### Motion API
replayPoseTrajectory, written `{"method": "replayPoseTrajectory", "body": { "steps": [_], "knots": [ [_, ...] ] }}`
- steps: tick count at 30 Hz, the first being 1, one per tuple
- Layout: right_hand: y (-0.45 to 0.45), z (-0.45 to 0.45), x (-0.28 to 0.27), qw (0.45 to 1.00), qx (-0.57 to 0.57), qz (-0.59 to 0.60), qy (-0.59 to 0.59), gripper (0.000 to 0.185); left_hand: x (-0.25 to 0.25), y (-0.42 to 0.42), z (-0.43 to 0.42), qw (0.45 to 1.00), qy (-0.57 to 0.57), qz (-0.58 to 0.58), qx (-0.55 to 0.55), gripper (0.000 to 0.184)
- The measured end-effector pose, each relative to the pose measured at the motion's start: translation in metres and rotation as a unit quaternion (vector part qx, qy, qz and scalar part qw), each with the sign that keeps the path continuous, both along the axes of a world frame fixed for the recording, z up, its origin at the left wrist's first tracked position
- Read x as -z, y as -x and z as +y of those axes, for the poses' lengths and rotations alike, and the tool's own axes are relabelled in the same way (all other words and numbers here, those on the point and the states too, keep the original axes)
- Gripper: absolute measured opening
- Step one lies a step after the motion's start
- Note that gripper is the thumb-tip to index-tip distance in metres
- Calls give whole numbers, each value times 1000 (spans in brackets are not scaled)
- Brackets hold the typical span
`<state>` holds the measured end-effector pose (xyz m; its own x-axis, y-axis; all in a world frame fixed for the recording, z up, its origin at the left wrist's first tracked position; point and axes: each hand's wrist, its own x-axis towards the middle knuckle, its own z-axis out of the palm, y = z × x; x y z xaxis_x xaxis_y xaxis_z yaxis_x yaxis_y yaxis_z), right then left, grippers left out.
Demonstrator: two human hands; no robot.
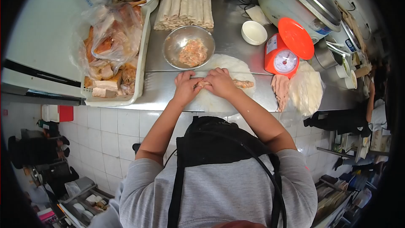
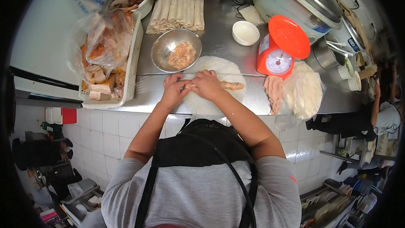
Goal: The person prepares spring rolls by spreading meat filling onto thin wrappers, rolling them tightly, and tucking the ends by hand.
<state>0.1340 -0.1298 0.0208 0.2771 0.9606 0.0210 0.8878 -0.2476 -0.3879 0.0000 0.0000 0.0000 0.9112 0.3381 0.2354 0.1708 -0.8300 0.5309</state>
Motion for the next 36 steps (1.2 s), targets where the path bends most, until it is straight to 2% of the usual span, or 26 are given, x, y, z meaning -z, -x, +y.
{"method": "replayPoseTrajectory", "body": {
  "steps": [2,5,8,11,14,20,23,26,29,32,36],
  "knots": [
    [-4,-6,3,999,-22,-2,-42,34,4,2,0,1000,-14,-6,5,41],
    [-4,-12,-3,994,32,-19,-107,29,-8,3,1,1000,16,-2,3,38],
    [-5,-7,-1,997,-5,-2,-75,35,-14,2,-2,999,34,-27,9,35],
    [-2,1,3,1000,-21,17,-10,38,6,0,3,999,11,-44,6,33],
    [-2,-7,0,995,13,-16,-94,35,-2,2,5,999,-4,-34,3,32],
    [-18,-16,1,999,-24,-7,-35,33,-5,-1,5,999,-20,-25,12,33],
    [-20,-25,-1,992,5,-30,-125,31,-15,-3,1,1000,-14,-8,8,37],
    [-24,-27,6,994,-17,2,-107,31,-13,-12,-12,998,-32,-30,43,44],
    [-30,-30,6,997,-24,-27,-68,29,-6,-22,-22,995,-54,-46,66,43],
    [-30,-38,-3,995,3,-8,-102,27,-9,-28,-29,995,-56,-71,41,37],
    [-38,-45,8,996,-14,-10,-85,25,-8,-33,-35,992,-78,-76,72,34]
  ]
}}
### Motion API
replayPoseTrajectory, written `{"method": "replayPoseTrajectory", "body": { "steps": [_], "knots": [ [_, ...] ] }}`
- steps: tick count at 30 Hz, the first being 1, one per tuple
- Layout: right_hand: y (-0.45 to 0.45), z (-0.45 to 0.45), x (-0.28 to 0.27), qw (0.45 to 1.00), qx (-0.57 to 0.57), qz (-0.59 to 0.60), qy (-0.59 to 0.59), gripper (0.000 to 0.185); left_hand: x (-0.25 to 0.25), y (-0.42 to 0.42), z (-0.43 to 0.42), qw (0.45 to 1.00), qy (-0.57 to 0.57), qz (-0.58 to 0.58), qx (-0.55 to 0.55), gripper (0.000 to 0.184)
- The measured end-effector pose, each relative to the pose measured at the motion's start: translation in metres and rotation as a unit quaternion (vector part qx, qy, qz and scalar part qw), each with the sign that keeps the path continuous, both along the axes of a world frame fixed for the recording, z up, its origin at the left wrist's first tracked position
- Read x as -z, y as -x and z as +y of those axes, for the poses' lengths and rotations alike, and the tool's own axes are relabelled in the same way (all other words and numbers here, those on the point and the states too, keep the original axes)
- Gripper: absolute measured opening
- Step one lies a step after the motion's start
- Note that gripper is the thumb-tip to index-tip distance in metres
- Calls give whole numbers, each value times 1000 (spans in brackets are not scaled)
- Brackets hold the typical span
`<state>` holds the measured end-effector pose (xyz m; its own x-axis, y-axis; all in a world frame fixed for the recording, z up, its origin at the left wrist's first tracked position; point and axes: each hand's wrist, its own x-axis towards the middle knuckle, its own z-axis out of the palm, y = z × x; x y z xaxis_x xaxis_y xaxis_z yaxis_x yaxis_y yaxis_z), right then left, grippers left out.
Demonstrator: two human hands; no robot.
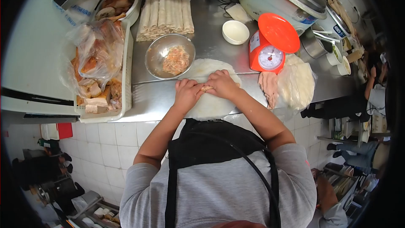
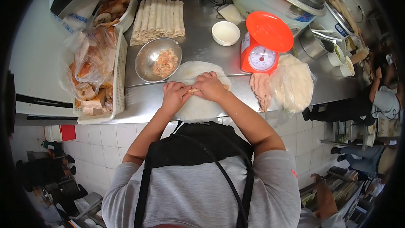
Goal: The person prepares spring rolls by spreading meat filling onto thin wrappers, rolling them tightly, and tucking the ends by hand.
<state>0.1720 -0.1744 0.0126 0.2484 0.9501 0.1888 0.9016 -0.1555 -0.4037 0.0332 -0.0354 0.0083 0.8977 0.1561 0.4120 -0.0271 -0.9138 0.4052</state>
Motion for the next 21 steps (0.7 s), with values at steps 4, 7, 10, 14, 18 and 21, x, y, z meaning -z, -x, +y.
{"method": "replayPoseTrajectory", "body": {
  "steps": [4,7,10,14,18,21],
  "knots": [
    [-8,-12,-6,1000,-2,4,-6,25,-5,-8,-9,1000,-18,-7,8,34],
    [-14,-15,-2,1000,5,-12,11,25,1,-17,-14,999,-34,-16,14,34],
    [-16,-20,-8,1000,11,5,17,25,-1,-20,-20,999,-30,-24,15,33],
    [-22,-28,-2,1000,18,8,14,24,0,-26,-29,999,-34,-26,18,30],
    [-30,-34,0,1000,10,19,3,24,11,-32,-34,998,-42,-36,16,29],
    [-33,-41,-4,1000,12,24,-2,24,10,-32,-36,998,-46,-30,13,29]
  ]
}}
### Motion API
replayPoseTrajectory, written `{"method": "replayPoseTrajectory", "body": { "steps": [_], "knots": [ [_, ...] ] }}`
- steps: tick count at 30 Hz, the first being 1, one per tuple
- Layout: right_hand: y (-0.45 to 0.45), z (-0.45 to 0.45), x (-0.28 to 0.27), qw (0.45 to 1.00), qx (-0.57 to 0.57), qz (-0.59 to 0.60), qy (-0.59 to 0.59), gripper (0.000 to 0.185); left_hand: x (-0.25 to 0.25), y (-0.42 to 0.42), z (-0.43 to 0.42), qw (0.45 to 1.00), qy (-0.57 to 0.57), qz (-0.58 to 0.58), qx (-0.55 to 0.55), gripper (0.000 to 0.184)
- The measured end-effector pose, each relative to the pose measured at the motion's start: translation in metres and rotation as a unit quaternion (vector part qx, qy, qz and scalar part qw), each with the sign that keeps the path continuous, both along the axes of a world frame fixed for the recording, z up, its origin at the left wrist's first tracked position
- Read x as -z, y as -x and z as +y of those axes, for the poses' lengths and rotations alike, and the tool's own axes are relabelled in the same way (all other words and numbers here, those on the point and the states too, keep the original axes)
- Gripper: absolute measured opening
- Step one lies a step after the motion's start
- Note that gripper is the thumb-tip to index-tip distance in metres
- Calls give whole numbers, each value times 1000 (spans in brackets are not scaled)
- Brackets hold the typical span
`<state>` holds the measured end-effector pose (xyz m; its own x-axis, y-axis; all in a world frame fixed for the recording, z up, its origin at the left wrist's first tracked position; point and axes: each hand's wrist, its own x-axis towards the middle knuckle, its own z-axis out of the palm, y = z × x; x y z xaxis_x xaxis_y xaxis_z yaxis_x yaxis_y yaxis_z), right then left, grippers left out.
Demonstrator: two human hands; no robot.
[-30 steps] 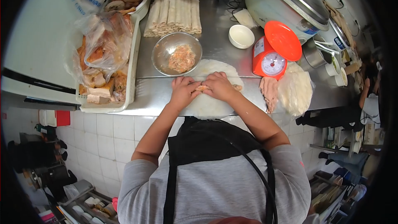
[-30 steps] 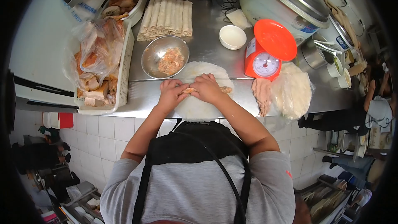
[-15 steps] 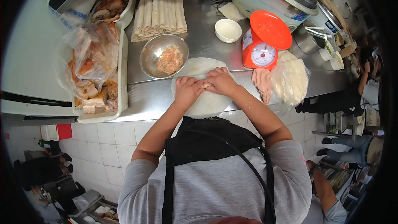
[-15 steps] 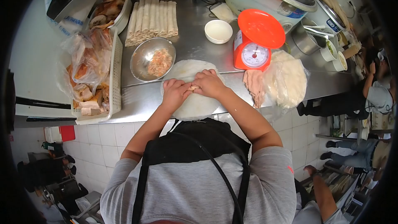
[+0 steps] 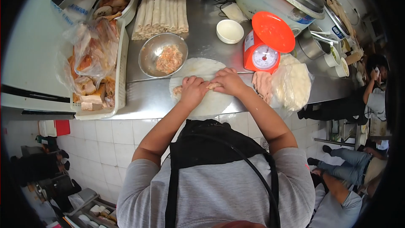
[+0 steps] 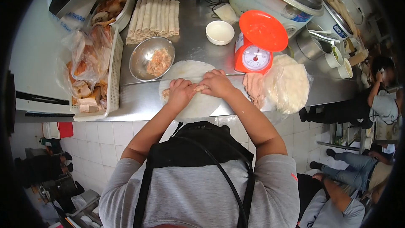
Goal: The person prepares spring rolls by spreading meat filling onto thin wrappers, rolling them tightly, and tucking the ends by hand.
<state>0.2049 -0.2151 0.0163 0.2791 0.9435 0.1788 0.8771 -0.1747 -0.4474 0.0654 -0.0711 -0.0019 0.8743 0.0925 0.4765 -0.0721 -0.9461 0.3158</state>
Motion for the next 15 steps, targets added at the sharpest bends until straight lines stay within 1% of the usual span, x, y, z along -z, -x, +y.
{"method": "replayPoseTrajectory", "body": {
  "steps": [2,5,8,12,13,15],
  "knots": [
    [-4,-6,0,1000,3,-5,8,25,-4,2,0,1000,2,5,-2,28],
    [-8,-18,-3,1000,11,-1,-21,28,-17,9,4,999,4,33,-29,29],
    [-15,-29,3,999,4,-11,-32,33,-16,25,19,995,5,53,-82,30],
    [-23,-35,10,1000,4,3,-24,37,-16,48,38,992,3,62,-112,36],
    [-24,-35,12,1000,3,1,-28,38,-18,52,39,990,-6,68,-121,42],
    [-24,-36,9,1000,1,2,-29,39,-30,63,27,994,16,67,-90,50]
  ]
}}
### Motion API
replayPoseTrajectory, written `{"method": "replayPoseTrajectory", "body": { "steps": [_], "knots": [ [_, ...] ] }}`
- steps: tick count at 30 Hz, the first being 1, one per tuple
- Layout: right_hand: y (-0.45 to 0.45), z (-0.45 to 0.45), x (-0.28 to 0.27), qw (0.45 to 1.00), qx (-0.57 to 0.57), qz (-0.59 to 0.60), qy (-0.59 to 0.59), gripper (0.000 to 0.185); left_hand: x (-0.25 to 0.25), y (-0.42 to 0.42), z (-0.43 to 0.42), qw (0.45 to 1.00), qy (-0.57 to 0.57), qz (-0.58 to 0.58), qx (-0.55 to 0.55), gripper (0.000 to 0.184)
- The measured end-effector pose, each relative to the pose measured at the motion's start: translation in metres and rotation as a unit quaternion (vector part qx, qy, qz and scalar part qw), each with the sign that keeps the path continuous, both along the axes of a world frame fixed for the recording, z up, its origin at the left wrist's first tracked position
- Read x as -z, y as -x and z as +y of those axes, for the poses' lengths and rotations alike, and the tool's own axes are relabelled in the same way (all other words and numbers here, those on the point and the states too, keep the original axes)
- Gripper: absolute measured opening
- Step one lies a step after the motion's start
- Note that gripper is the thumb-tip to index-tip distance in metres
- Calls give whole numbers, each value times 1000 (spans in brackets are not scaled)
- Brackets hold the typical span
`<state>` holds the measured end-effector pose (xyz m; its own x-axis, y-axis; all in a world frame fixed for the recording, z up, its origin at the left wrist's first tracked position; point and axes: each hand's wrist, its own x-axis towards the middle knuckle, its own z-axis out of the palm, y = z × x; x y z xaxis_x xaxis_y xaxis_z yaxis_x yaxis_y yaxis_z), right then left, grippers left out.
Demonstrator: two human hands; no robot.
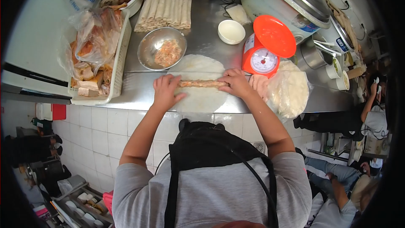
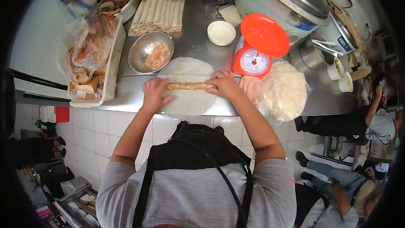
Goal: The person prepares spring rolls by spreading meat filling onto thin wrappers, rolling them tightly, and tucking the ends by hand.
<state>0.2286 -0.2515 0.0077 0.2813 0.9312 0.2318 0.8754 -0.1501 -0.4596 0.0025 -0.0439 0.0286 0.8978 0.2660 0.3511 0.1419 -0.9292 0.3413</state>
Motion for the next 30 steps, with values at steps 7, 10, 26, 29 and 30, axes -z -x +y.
{"method": "replayPoseTrajectory", "body": {
  "steps": [7,10,26,29,30],
  "knots": [
    [4,1,-5,998,18,45,-48,49,7,21,-33,984,-17,69,162,63],
    [19,0,-19,997,-3,43,-66,52,10,18,-29,985,-19,15,172,40],
    [86,-11,-22,996,-24,-21,-87,16,-9,6,-20,985,98,-59,128,11],
    [71,5,-25,995,44,-23,-85,16,-14,-26,-7,995,75,-32,64,17],
    [65,11,-21,994,70,-15,-88,16,-15,-37,-3,996,79,-2,49,18]
  ]
}}
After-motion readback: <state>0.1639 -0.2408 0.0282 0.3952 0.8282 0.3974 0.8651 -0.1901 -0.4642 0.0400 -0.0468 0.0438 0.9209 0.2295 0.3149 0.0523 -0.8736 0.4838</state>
